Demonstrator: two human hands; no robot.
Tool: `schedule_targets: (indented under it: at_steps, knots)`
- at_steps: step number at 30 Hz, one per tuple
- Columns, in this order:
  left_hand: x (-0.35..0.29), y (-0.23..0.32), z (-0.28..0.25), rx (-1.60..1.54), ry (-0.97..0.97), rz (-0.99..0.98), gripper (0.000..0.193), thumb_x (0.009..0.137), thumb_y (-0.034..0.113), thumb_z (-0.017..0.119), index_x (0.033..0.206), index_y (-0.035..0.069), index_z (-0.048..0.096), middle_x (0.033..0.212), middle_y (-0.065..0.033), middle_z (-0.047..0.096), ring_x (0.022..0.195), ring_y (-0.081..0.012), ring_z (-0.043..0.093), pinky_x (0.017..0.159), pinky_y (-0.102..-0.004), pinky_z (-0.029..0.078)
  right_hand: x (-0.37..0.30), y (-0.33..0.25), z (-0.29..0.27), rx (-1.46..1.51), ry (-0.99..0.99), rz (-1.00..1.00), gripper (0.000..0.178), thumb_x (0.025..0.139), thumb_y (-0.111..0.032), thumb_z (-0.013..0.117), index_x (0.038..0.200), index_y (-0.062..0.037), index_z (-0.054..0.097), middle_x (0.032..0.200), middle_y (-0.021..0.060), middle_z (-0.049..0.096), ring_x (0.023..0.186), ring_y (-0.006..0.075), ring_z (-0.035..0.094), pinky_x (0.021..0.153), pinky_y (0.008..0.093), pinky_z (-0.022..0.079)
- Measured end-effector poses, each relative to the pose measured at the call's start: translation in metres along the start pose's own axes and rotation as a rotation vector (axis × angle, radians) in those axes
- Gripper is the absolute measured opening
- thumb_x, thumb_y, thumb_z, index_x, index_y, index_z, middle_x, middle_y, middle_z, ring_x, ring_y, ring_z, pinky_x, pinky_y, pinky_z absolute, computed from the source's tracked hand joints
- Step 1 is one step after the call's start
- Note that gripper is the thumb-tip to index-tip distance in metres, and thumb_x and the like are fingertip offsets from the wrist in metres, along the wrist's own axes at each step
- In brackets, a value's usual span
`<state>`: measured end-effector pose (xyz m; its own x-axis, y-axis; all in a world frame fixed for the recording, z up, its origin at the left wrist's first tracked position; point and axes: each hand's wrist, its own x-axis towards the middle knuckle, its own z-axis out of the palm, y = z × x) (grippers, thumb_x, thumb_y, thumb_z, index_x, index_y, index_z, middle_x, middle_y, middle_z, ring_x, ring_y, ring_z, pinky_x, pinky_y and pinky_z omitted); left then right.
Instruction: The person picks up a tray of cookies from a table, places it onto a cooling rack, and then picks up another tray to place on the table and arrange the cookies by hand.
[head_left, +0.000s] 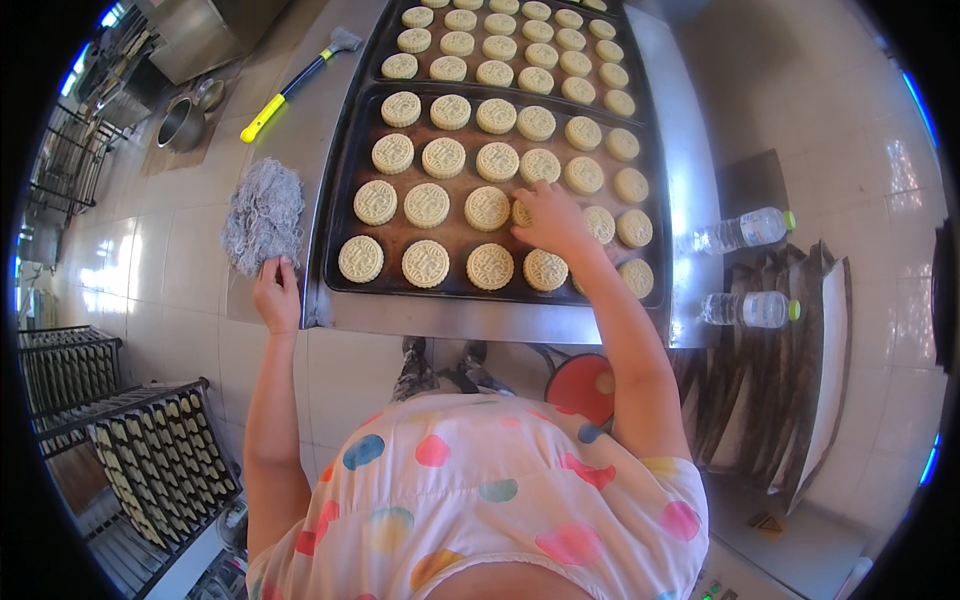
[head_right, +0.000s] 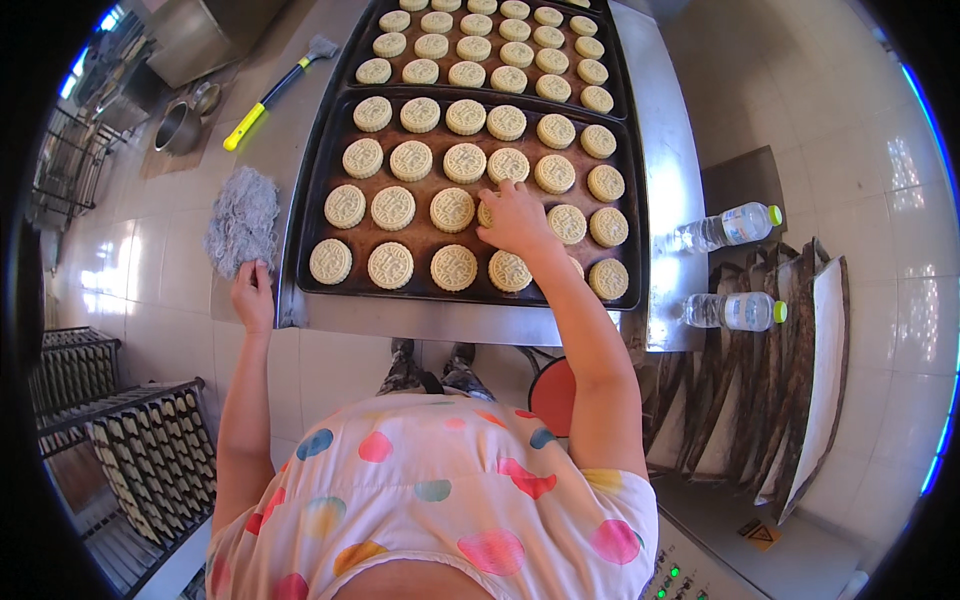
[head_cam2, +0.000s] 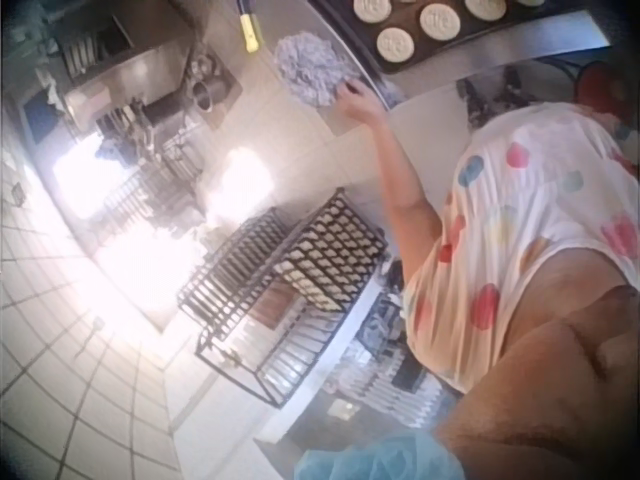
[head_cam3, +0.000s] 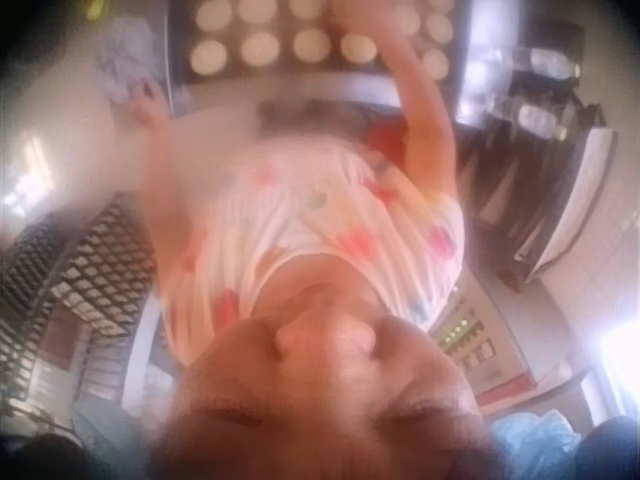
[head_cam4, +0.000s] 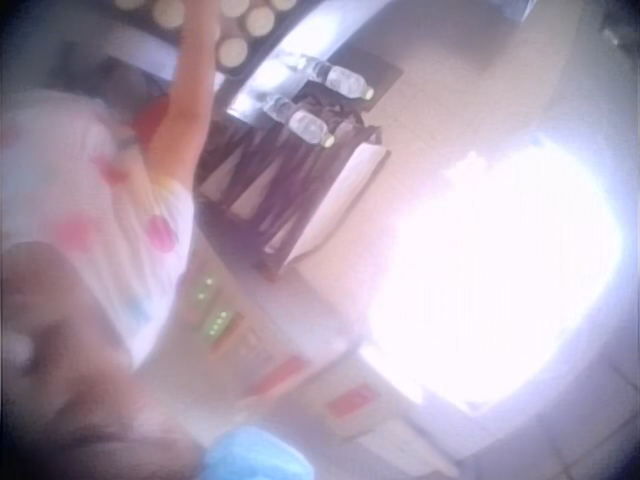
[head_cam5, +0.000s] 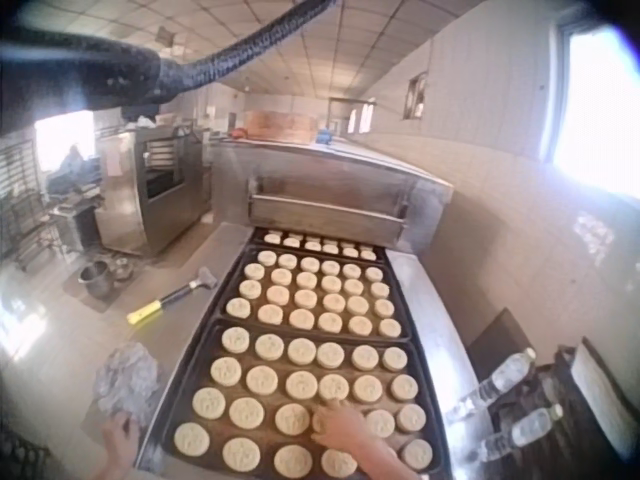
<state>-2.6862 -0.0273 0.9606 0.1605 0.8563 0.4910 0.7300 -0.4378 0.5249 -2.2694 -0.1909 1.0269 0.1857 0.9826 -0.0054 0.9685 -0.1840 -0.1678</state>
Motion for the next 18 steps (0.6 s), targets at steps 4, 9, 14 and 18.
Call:
schedule_targets:
  at_steps: [4,9,14,18]
  knots:
    - [-0.003,-0.005,0.002,-0.037,0.000,-0.045,0.016,0.089,0.019,0.056,0.082,0.004,0.060,0.073,-0.0151,0.060,0.064,-0.0311,0.058,0.060,-0.0385,0.045,0.000,0.000,-0.001,-0.017,0.022,0.013,0.053,0.070,-0.033,0.071,0.115,-0.0099,0.055,0.106,0.0155,0.053,0.104,0.0317,0.052,0.085,0.0421,0.047]
    - [-0.003,0.000,0.000,-0.016,-0.023,-0.069,0.015,0.089,0.017,0.057,0.083,0.004,0.060,0.067,-0.0111,0.059,0.058,-0.0222,0.056,0.057,-0.0334,0.045,-0.012,0.010,-0.009,-0.096,0.151,0.100,0.051,0.069,-0.042,0.071,0.104,-0.0068,0.059,0.096,0.0148,0.056,0.092,0.0328,0.057,0.080,0.0418,0.047]
    - [-0.005,0.009,-0.005,-0.047,-0.002,-0.046,0.016,0.090,0.017,0.056,0.082,0.004,0.059,0.065,-0.0088,0.057,0.057,-0.0187,0.056,0.055,-0.0314,0.044,-0.014,0.043,-0.020,-0.030,0.177,0.241,0.052,0.072,-0.040,0.068,0.105,-0.0019,0.058,0.097,0.0189,0.059,0.094,0.0347,0.057,0.081,0.0428,0.047]
    - [-0.006,0.010,-0.006,-0.040,-0.032,-0.067,0.015,0.090,0.016,0.056,0.081,0.004,0.058,0.064,-0.0085,0.057,0.056,-0.0187,0.055,0.055,-0.0316,0.044,-0.005,0.083,-0.018,0.005,0.243,0.266,0.054,0.072,-0.033,0.070,0.114,-0.0040,0.055,0.107,0.0194,0.057,0.102,0.0352,0.055,0.087,0.0426,0.046]
